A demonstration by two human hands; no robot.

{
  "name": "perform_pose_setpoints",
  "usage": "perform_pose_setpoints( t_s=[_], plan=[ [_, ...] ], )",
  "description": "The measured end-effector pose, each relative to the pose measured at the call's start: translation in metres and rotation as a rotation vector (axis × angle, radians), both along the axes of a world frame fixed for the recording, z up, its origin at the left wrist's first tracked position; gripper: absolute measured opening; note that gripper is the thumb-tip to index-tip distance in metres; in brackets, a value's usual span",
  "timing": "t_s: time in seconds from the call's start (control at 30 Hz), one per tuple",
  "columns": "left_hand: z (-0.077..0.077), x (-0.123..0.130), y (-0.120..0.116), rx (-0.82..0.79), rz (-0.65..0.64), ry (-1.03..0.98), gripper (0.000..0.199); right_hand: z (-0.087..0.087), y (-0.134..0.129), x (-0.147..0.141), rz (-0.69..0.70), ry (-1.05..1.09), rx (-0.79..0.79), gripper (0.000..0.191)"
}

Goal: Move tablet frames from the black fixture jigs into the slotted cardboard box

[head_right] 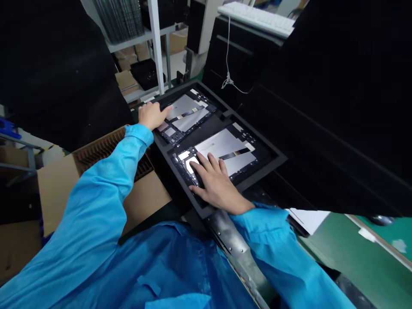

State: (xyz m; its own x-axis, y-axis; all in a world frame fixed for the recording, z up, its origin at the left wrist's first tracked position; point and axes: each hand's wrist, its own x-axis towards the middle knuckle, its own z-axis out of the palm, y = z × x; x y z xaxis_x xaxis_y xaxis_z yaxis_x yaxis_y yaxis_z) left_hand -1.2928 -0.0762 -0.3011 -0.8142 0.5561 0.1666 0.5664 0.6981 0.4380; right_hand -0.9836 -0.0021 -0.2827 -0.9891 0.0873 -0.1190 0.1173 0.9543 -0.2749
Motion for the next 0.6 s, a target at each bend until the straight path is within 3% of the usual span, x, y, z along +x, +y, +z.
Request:
perform_pose_setpoints(
  t_s=[0.13, 0.3, 0.47, 0.6],
  plan=[
    [0.005, -0.003, 0.0, -0.042, 0.01, -0.03, 0.065, -0.002, 0.005, -0.018, -0.029, -0.091, -0.035, 0.085],
    [0.013, -0.003, -0.004, 0.048, -0.06, -0.068, 0.068, -0.005, 0.001, -0.034, -0.07, -0.047, -0.058, 0.103],
    [0.022, 0.004, -0.001, -0.09, -0.042, -0.003, 0.063, 0.001, -0.001, -0.028, -0.052, 0.01, -0.027, 0.089],
    [0.022, -0.005, 0.001, -0.016, -0.013, -0.033, 0.053, 0.004, -0.002, -0.022, 0.026, 0.063, 0.085, 0.07]
  ],
)
